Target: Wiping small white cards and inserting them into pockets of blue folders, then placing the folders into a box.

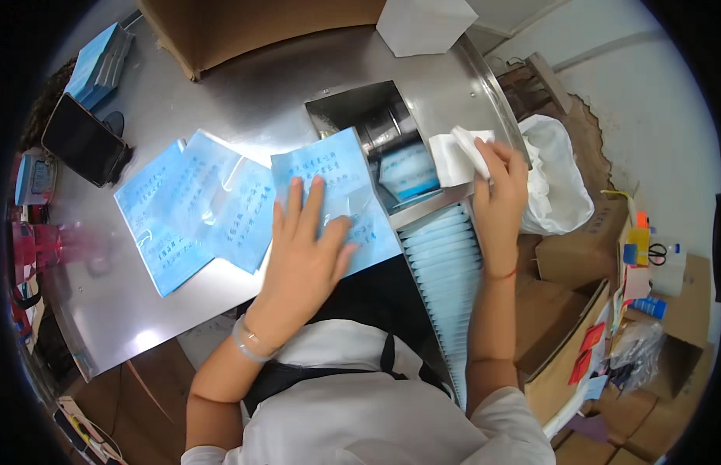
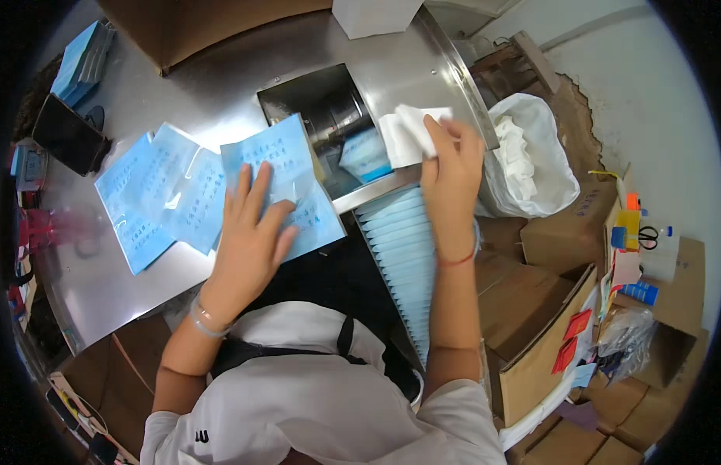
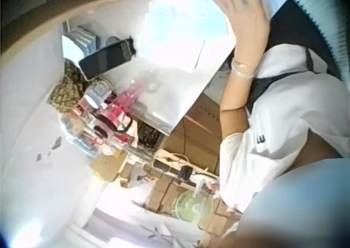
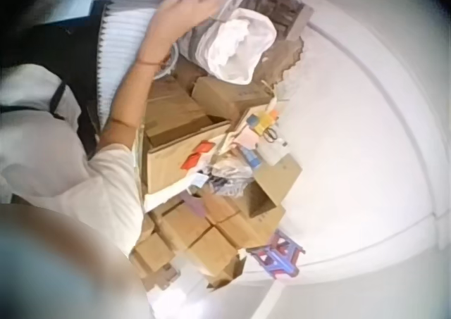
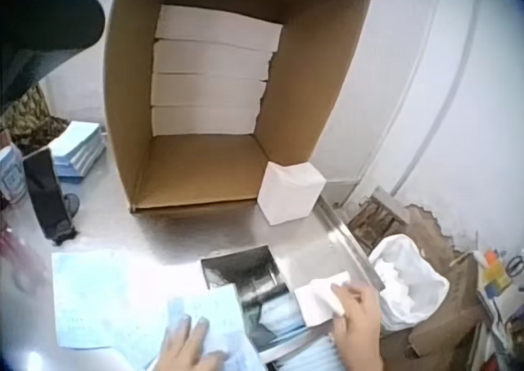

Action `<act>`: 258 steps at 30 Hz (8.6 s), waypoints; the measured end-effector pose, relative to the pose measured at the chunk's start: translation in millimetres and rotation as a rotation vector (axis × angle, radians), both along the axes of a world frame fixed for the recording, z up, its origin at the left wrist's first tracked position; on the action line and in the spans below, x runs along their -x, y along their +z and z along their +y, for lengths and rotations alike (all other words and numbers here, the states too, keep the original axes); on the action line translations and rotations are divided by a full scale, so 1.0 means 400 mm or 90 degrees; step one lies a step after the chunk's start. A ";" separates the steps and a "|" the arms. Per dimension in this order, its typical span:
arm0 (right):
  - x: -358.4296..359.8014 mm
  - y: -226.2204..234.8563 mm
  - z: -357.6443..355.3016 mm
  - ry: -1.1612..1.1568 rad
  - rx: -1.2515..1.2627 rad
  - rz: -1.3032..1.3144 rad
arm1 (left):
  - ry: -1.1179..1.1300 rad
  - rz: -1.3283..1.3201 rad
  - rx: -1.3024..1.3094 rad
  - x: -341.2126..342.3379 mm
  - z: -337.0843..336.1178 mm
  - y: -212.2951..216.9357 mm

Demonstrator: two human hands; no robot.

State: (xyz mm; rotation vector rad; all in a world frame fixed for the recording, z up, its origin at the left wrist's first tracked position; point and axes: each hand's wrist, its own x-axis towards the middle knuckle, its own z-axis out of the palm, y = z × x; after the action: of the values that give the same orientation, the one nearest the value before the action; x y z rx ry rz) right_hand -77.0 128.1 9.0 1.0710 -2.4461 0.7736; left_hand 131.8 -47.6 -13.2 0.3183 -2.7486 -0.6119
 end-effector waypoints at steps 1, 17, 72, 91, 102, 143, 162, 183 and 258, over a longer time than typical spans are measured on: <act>-0.044 0.008 -0.005 0.049 0.008 0.029 | 0.000 0.000 0.000 -0.022 -0.025 -0.014; -0.097 -0.009 -0.080 -0.086 0.090 0.088 | 0.111 -0.060 0.097 -0.016 -0.049 0.031; -0.159 0.044 -0.070 0.080 0.104 0.161 | 0.011 -0.073 0.037 -0.052 -0.095 0.015; -0.030 -0.109 -0.035 -0.110 -0.005 0.133 | 0.050 -0.040 0.065 -0.060 -0.079 -0.011; -0.114 0.009 -0.063 0.126 0.060 0.145 | 0.018 0.011 0.067 -0.076 -0.085 -0.003; -0.253 -0.048 -0.159 0.383 -0.060 0.070 | -0.013 -0.001 0.033 -0.015 -0.122 0.025; -0.113 -0.062 -0.075 -0.103 -0.041 -0.010 | 0.401 -0.061 0.051 -0.229 -0.282 0.027; 0.087 0.117 -0.107 -0.026 -0.067 0.014 | 0.313 -0.042 0.153 -0.145 -0.222 0.028; -0.035 0.079 -0.100 -0.081 -0.019 0.079 | 0.324 -0.084 0.233 -0.174 -0.258 0.025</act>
State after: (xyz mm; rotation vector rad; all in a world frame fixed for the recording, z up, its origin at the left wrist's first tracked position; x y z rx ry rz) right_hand -62.9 88.1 40.6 0.9333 -2.4003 0.6129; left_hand 201.3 -150.6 -3.0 0.9487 -2.6627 0.0437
